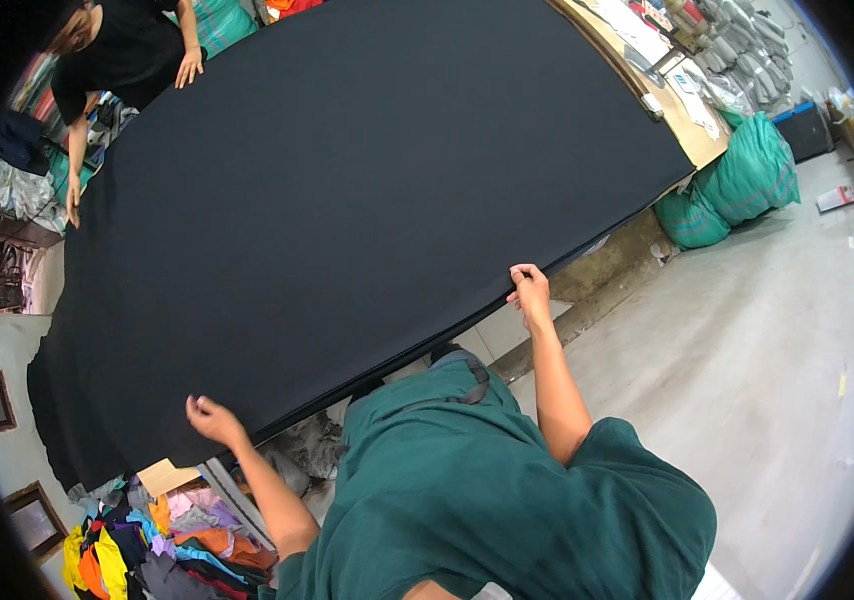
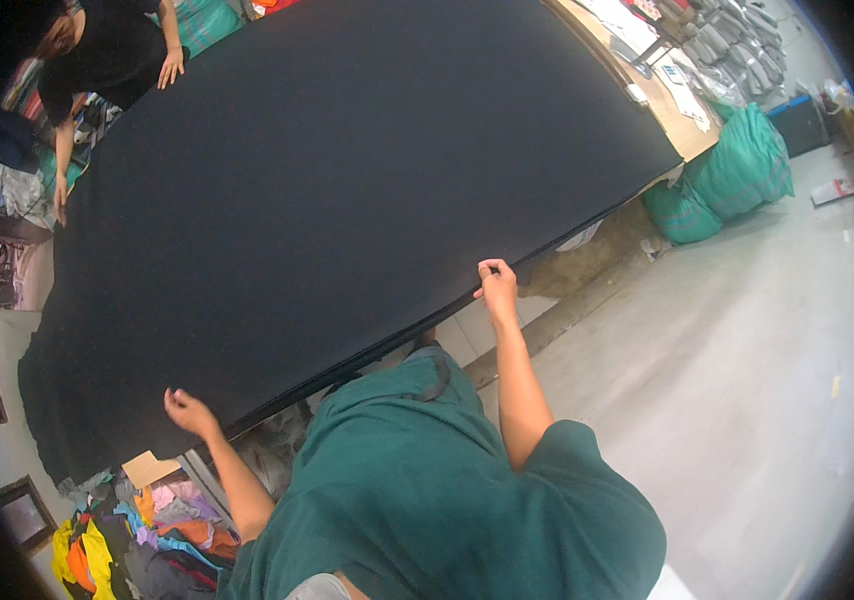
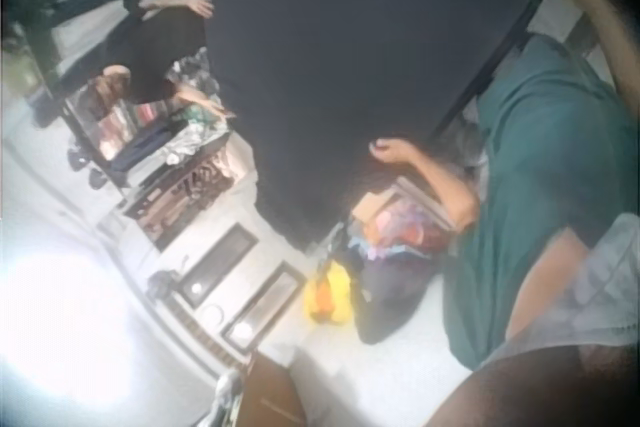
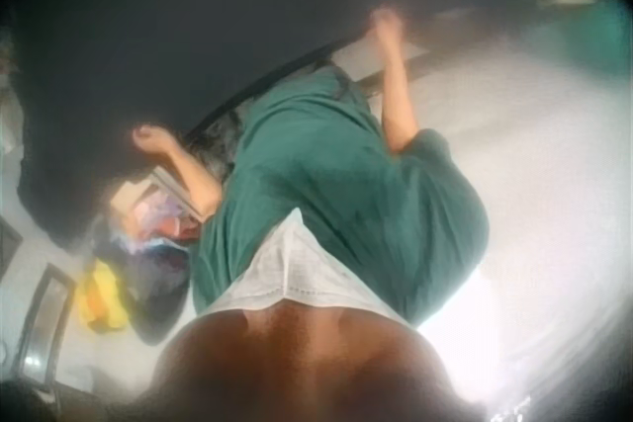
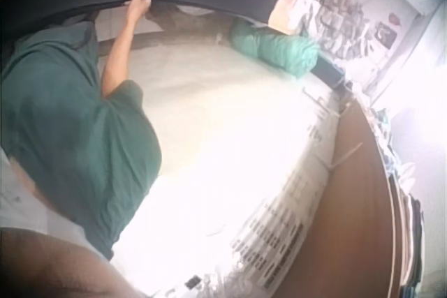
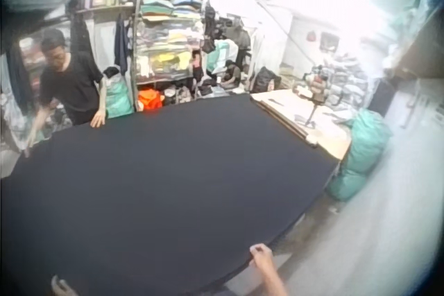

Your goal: The person uses a rotary cutter and a long metal ruler to cut a large piece of black fabric on a table. They repeatedly align the ruler, cut the fabric, and fold the material to prepare for subsequent cuts.

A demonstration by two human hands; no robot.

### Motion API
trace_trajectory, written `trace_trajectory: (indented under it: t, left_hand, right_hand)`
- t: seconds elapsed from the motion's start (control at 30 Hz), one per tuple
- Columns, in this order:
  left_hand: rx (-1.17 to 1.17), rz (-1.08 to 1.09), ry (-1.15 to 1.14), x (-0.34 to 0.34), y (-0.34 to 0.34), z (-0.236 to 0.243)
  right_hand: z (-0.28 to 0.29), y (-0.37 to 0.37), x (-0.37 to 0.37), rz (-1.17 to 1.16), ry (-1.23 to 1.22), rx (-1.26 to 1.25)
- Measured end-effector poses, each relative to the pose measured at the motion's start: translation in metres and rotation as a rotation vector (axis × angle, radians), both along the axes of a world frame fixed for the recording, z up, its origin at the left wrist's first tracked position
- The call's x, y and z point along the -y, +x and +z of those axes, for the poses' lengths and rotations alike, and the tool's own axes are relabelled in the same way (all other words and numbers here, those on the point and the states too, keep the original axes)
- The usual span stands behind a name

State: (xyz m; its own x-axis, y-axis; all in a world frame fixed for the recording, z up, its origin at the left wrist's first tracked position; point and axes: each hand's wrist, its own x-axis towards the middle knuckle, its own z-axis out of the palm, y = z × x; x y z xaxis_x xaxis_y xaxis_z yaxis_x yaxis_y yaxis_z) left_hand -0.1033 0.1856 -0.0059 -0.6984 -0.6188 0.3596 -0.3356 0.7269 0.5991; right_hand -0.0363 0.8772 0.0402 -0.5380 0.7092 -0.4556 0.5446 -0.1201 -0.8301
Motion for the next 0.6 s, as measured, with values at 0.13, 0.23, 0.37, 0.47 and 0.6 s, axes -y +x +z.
trace_trajectory:
  t: [0.13, 0.23, 0.37, 0.47, 0.6]
  left_hand:
    - [0.245, -0.161, -0.138, -0.135, -0.013, 0.009]
    - [0.460, -0.031, -0.273, -0.181, -0.006, -0.009]
    - [0.576, 0.034, -0.292, -0.183, 0.015, -0.020]
    - [0.627, 0.115, -0.256, -0.183, 0.030, -0.021]
    - [0.644, 0.181, -0.279, -0.183, 0.043, -0.034]
  right_hand:
    - [-0.008, -0.019, -0.071, -0.078, 0.139, 0.075]
    - [-0.013, -0.029, -0.117, -0.087, 0.343, 0.135]
    - [-0.061, -0.002, -0.158, 0.047, 0.628, 0.132]
    - [-0.057, 0.012, -0.154, -0.045, 0.237, 0.072]
    - [-0.044, 0.015, -0.161, -0.165, 0.070, 0.095]
